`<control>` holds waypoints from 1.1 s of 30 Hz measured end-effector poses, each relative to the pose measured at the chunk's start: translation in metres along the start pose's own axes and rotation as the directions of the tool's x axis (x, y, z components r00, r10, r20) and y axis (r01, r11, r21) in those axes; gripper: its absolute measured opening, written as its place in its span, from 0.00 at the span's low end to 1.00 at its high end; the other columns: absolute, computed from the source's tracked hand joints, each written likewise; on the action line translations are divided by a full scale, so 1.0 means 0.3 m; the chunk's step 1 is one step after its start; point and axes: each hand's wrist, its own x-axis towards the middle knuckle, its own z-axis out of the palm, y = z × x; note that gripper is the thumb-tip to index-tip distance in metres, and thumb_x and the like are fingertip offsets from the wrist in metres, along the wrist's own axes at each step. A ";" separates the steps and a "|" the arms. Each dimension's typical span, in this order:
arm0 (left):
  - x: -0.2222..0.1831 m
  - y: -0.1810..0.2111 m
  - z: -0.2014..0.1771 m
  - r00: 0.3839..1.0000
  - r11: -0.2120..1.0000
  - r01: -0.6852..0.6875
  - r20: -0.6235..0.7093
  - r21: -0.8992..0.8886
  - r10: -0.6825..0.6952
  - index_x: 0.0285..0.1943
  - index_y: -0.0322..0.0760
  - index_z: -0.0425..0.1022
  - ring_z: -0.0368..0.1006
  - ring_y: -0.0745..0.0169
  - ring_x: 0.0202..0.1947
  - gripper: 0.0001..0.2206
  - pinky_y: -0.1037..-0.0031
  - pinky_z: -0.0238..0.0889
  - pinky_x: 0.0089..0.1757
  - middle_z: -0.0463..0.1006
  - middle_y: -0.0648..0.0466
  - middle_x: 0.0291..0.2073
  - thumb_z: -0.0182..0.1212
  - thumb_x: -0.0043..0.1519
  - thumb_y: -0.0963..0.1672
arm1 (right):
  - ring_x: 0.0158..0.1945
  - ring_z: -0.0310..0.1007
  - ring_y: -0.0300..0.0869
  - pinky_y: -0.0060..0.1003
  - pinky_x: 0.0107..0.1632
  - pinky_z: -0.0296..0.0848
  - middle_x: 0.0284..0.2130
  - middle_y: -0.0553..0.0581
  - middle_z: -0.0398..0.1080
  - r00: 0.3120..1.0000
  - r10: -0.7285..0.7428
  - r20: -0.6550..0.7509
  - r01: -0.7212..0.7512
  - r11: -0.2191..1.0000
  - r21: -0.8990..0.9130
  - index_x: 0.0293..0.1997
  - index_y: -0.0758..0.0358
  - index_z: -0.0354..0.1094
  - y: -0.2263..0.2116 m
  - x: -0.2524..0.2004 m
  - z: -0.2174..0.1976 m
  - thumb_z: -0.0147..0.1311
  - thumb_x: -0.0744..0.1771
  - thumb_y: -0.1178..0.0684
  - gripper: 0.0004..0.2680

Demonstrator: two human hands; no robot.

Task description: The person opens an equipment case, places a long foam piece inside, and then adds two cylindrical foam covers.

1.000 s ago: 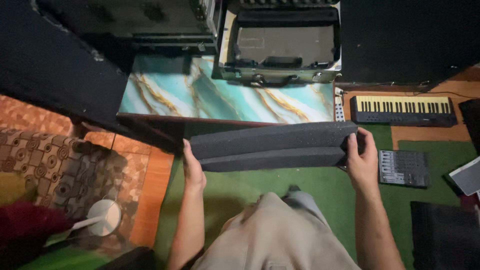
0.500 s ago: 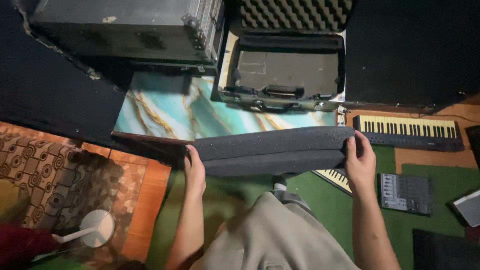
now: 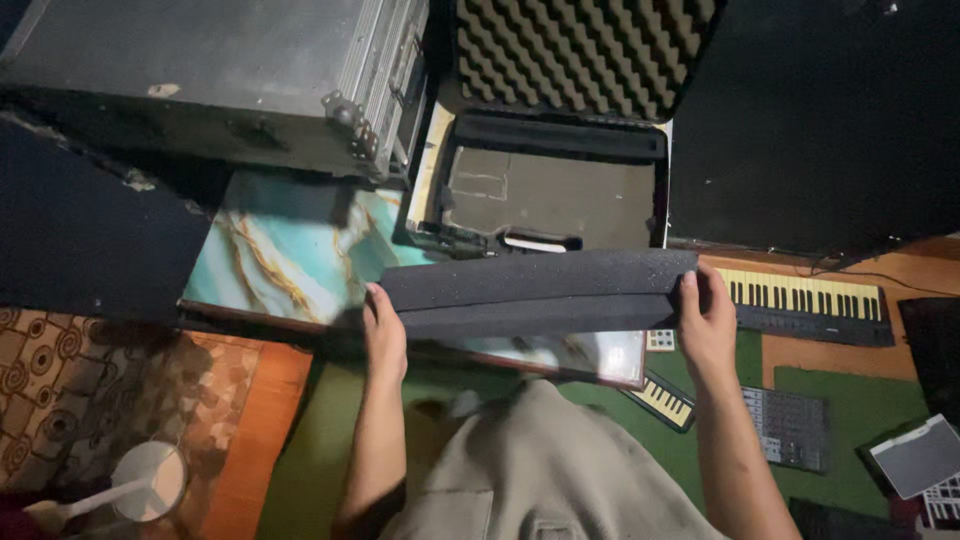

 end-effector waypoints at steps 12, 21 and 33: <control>0.377 0.045 0.153 0.987 0.998 0.012 0.160 0.059 -0.021 0.76 0.27 0.55 0.54 0.51 0.75 0.38 0.67 0.45 0.68 0.59 0.43 0.75 0.36 0.68 0.61 | 0.61 0.63 0.38 0.32 0.63 0.61 0.59 0.54 0.66 0.981 0.192 -0.025 -0.175 0.936 0.306 0.69 0.66 0.57 0.098 0.144 0.126 0.46 0.72 0.52 0.16; 0.756 -0.106 0.327 0.946 0.991 -0.129 0.296 -0.019 0.129 0.74 0.28 0.61 0.57 0.53 0.73 0.31 0.70 0.47 0.67 0.63 0.44 0.73 0.39 0.71 0.54 | 0.58 0.63 0.40 0.35 0.63 0.61 0.55 0.56 0.66 0.927 0.289 -0.239 -0.235 0.944 0.230 0.65 0.66 0.62 0.112 0.234 0.248 0.40 0.74 0.43 0.17; 0.926 -0.222 0.500 0.958 0.985 0.021 0.286 -0.173 0.030 0.76 0.34 0.58 0.57 0.58 0.72 0.34 0.72 0.43 0.67 0.63 0.51 0.72 0.35 0.72 0.61 | 0.60 0.68 0.43 0.39 0.65 0.64 0.56 0.55 0.70 0.935 0.313 -0.165 -0.143 0.761 0.633 0.61 0.62 0.65 0.325 0.482 0.335 0.36 0.74 0.37 0.19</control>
